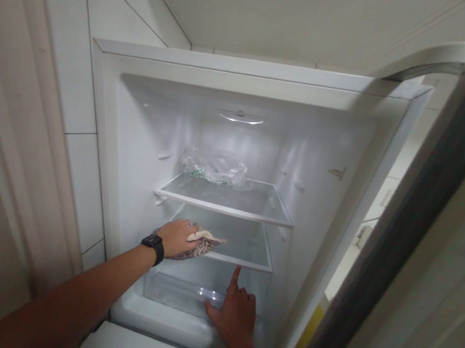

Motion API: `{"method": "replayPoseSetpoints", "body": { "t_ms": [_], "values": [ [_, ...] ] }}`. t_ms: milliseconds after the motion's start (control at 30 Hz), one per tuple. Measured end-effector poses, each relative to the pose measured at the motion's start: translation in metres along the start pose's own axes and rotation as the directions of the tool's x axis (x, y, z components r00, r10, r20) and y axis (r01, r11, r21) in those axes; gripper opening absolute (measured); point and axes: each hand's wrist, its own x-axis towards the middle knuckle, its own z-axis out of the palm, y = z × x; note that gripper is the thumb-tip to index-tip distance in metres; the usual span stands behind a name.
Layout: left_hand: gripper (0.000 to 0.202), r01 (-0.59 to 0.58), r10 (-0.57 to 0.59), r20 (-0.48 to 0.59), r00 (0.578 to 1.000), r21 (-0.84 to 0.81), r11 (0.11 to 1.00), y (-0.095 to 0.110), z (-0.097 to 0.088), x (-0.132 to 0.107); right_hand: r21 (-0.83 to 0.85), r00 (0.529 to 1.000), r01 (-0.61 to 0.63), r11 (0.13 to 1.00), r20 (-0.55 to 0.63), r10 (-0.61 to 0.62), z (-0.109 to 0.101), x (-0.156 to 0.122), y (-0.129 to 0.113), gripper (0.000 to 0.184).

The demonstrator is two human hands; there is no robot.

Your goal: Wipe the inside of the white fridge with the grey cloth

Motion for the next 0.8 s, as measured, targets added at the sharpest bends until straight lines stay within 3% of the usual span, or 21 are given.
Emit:
{"method": "replayPoseSetpoints", "body": {
  "t_ms": [267, 800],
  "values": [
    [0.05, 0.104, -0.104, -0.019, 0.994, 0.01, 0.995, -0.016, 0.004, 0.002, -0.007, 1.0, 0.009, 1.0, -0.004, -0.009, 0.005, 0.001, 0.002, 0.113],
    [0.065, 0.275, -0.275, 0.069, 0.959, 0.013, 0.961, -0.037, 0.019, 0.069, 0.038, 1.0, 0.011, 0.999, 0.011, -0.012, 0.015, 0.004, 0.008, 0.128]
  ]
}}
